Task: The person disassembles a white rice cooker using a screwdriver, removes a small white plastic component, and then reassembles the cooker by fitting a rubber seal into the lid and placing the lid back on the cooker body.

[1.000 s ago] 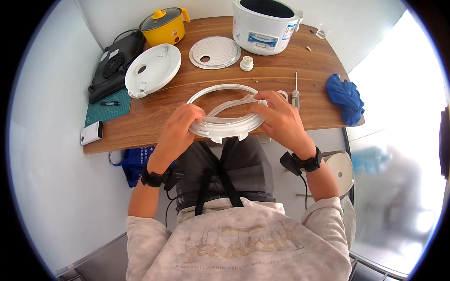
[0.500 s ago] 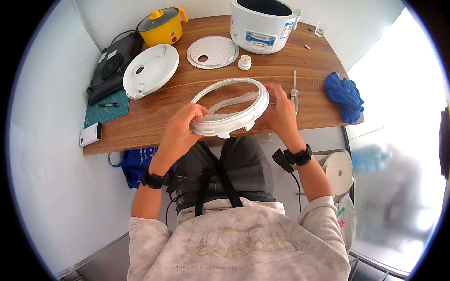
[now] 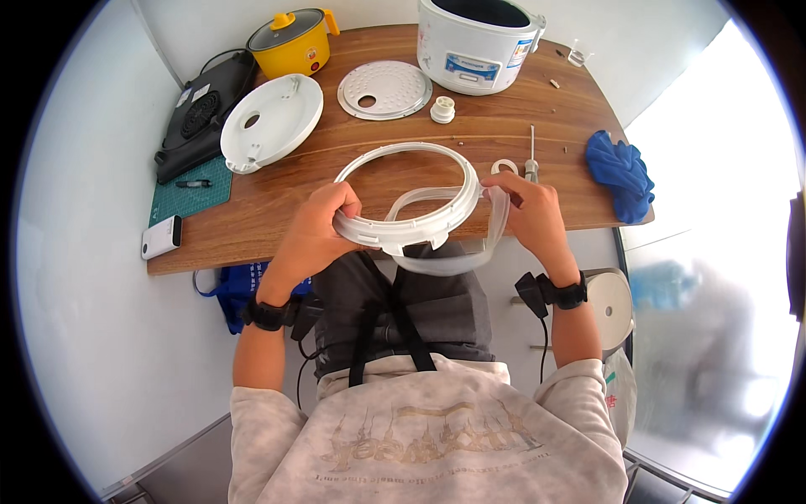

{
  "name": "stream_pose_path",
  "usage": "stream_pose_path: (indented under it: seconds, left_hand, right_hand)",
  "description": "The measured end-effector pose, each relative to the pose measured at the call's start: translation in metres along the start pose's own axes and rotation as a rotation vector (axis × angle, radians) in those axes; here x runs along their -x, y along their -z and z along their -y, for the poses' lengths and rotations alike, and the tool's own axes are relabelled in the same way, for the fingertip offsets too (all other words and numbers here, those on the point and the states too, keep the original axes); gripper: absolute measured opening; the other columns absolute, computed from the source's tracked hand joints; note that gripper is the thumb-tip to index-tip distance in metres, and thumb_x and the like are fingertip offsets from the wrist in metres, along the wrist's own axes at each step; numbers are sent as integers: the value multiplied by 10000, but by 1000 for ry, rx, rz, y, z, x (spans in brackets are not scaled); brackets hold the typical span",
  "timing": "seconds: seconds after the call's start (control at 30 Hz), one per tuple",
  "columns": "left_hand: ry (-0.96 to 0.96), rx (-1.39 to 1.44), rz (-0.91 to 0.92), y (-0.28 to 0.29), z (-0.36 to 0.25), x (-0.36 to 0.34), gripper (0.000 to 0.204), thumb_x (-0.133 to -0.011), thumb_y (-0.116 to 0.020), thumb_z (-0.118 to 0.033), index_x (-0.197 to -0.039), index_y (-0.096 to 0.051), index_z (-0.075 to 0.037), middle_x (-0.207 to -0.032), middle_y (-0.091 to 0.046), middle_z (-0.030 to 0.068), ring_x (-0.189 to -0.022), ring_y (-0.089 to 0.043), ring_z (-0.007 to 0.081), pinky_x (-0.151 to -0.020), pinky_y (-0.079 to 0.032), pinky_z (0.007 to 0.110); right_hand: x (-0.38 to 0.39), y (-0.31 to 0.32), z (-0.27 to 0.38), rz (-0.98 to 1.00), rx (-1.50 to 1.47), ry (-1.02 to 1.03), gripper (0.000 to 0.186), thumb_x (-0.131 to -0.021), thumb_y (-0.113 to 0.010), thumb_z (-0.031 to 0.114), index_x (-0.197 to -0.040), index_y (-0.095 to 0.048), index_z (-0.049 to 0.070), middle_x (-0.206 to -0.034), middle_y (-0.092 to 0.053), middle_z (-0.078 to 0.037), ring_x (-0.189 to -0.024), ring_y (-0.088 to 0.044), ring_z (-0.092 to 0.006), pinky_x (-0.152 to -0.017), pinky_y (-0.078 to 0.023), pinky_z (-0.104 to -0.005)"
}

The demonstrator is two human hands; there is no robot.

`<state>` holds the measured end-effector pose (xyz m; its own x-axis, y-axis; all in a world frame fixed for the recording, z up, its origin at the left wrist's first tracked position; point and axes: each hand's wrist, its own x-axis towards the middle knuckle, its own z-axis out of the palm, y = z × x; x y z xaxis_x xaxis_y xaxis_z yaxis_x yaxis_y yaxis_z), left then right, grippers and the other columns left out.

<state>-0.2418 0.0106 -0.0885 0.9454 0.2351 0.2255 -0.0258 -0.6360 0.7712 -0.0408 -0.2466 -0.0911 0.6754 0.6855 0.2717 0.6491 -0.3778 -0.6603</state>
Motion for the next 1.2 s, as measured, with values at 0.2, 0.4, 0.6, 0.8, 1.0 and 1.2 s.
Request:
stream_pose_path:
  seconds: [0.2, 0.4, 0.6, 0.8, 1.0, 1.2]
  left_hand:
    - [-162, -157, -18, -7, 16, -2, 417, -697, -822, -3, -862, -449, -82, -868, -578, 63, -865, -519, 314, -931, -435, 422]
    - [-150, -192, 53, -11, 25, 1, 396, -733, -767, 39, -877, -420, -86, -939, -621, 59, -986, -567, 309, -1183, -313, 514]
    - [-182, -254, 124, -13, 23, 5, 358, -732, -747, 52, -920, -474, -83, -1066, -637, 58, -1190, -562, 294, -1245, -256, 529]
    - [-222, -270, 157, -14, 20, 7, 372, -704, -731, 45, -975, -505, -74, -1045, -584, 75, -1117, -571, 315, -1205, -295, 518]
    - [-190, -296, 202, -18, 26, 11, 357, -714, -739, 42, -975, -530, -81, -1228, -604, 85, -1404, -464, 337, -1243, -249, 542]
    - [-161, -277, 129, -18, 26, 13, 366, -743, -766, 14, -1024, -544, -65, -1284, -569, 102, -1365, -472, 377, -1208, -310, 479]
  right_hand:
    - [15, 31, 8, -20, -304, 11, 280, -908, -712, 11, -1175, -761, 82, -854, -749, -105, -779, -720, -118, -687, -549, -275]
    - [20, 49, 31, -81, -230, 85, 316, -889, -689, -50, -1170, -765, 73, -951, -767, -123, -819, -740, -152, -753, -578, -273]
    - [3, 53, 53, -167, -95, 189, 316, -874, -694, -45, -1157, -771, 73, -970, -776, -114, -820, -740, -158, -757, -583, -271]
    - [-25, 44, 76, -54, -470, 171, 271, -924, -666, -25, -1184, -732, 10, -1053, -757, -98, -920, -710, -133, -819, -577, -278]
    - [-36, 35, 97, 89, -893, 154, 262, -933, -690, 21, -1183, -642, -42, -1047, -718, -90, -994, -662, -113, -818, -559, -267]
    - [-50, 3, 96, 87, -730, 162, 191, -933, -704, 67, -1086, -618, -5, -999, -733, -69, -878, -708, -108, -768, -551, -258]
